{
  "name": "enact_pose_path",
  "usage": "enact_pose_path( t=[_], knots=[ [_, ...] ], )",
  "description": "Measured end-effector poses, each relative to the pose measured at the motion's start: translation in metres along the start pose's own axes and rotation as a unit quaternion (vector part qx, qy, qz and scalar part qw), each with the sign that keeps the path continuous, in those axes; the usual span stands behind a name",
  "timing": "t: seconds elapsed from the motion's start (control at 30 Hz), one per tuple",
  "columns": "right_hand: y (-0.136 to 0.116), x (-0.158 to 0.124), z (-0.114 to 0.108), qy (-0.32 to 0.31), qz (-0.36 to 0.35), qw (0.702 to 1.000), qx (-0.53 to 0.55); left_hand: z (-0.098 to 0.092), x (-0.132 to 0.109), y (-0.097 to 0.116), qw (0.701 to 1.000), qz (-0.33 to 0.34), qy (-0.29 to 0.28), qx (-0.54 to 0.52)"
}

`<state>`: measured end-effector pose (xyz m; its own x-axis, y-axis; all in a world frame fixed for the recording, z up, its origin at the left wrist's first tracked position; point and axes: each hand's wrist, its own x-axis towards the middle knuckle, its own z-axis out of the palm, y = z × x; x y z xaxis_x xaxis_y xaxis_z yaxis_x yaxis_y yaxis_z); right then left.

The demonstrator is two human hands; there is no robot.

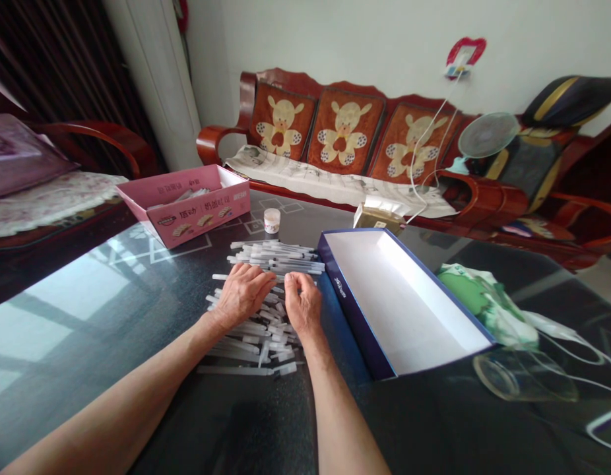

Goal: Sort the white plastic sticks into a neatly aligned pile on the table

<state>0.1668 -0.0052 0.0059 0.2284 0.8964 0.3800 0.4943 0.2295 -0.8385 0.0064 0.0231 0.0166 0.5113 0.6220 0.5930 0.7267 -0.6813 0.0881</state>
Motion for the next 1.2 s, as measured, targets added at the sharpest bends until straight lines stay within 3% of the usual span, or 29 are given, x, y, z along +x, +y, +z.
enact_pose_path(
  t=[0.23,0.37,0.53,0.67,0.77,0.9,0.97,1.03,1.13,1.2],
  knots=[
    [-0.011,-0.002,0.0,-0.021,-0.04,0.998,0.037,-0.001,0.001,0.002,1.0,-0.003,-0.004,-0.012],
    [-0.008,-0.001,0.004,-0.027,0.005,0.997,0.068,0.0,0.001,0.002,1.0,-0.001,0.003,-0.019],
    [-0.007,0.001,0.004,-0.054,0.086,0.975,0.199,0.0,-0.001,0.003,0.999,-0.004,0.026,-0.022],
    [-0.009,0.0,0.002,-0.058,0.118,0.967,0.217,-0.004,-0.001,0.003,0.999,-0.002,0.033,-0.021],
    [-0.004,0.002,0.0,-0.038,0.113,0.97,0.21,-0.005,-0.001,0.001,0.999,-0.016,0.044,0.004],
    [0.007,0.006,-0.004,0.052,0.108,0.977,0.176,-0.002,-0.001,-0.004,0.995,-0.062,0.072,0.043],
    [0.007,0.007,-0.005,0.094,0.084,0.984,0.128,-0.001,-0.001,-0.005,0.994,-0.069,0.075,0.049],
    [0.002,0.005,-0.005,0.109,0.006,0.993,0.051,0.0,-0.001,-0.004,0.995,-0.062,0.066,0.052],
    [-0.007,0.001,-0.004,0.057,-0.146,0.985,-0.068,-0.002,0.0,-0.002,0.996,-0.048,0.053,0.052],
    [-0.009,-0.001,-0.003,0.007,-0.194,0.973,-0.125,-0.003,0.0,-0.003,0.997,-0.038,0.045,0.043]
  ],
)
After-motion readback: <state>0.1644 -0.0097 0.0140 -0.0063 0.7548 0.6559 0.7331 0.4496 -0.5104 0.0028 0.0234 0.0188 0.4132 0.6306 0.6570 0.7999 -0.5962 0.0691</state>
